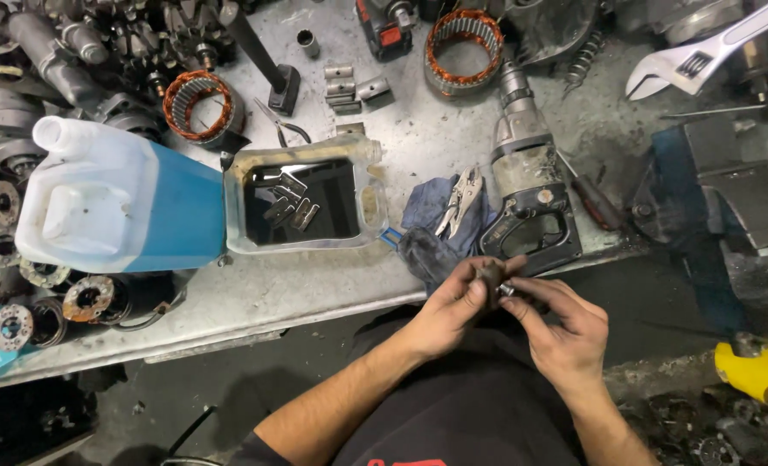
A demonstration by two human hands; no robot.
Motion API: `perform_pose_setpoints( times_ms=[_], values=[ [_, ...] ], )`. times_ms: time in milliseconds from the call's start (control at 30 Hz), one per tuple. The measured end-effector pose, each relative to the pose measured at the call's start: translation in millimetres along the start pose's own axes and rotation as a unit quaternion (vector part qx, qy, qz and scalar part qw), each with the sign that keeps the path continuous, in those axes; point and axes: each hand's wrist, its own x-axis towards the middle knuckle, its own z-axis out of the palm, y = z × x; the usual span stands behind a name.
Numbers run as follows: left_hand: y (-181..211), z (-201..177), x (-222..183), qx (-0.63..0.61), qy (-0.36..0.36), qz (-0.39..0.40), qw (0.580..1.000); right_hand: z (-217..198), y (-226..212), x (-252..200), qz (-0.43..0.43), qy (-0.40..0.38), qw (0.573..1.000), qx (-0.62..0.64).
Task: The person cleans small metal automotive components at a workbench. They pick up parts, wipe them with a rag, dip parts into a tray of dark cleaning solvent, scrape one part with a screwdriver, and continue wiping parts by hand.
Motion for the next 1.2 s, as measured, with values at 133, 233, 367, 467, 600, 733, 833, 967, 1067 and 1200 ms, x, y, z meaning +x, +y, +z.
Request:
perform_pose_setpoints(
  times_ms=[133, 233, 367, 467, 600, 733, 833, 967, 1067, 1200],
  values=[
    [-1, 7, 8, -0.023, -0.020, -0.010, 0.999, -13, -6, 3, -0.069, 0.001, 0.997, -0.041],
    [2, 17, 15, 0.021, -0.028, -0.010, 0.999, -24, -7, 3, -0.103, 0.029, 0.991, -0.083],
    [0, 27, 26, 0.029, -0.012, -0.085, 0.996, -44, -2, 6, -0.130, 0.032, 0.983, -0.122],
    [-11, 37, 38, 0.011, -0.031, -0.078, 0.996, -62, 2, 7, -0.143, 0.017, 0.981, -0.132],
    [-19, 57, 59, 0.082, -0.098, 0.001, 0.992, -91, 9, 8, -0.091, 0.047, 0.988, -0.119],
    [-29, 85, 80, 0.150, -0.114, -0.005, 0.982, -124, 31, -2, -0.015, 0.062, 0.993, -0.098],
    [-40, 108, 92, 0.149, -0.135, -0.003, 0.980, -149, 54, -13, 0.063, 0.064, 0.996, 0.026],
    [-57, 137, 109, 0.164, -0.159, 0.005, 0.974, -190, 72, -21, 0.073, 0.069, 0.991, 0.087],
    [-74, 153, 121, 0.141, -0.150, -0.031, 0.978, -219, 76, -17, 0.029, 0.052, 0.997, 0.057],
    [-85, 180, 135, 0.150, -0.150, -0.008, 0.977, -251, 74, -12, -0.036, 0.040, 0.999, 0.009]
  ],
)
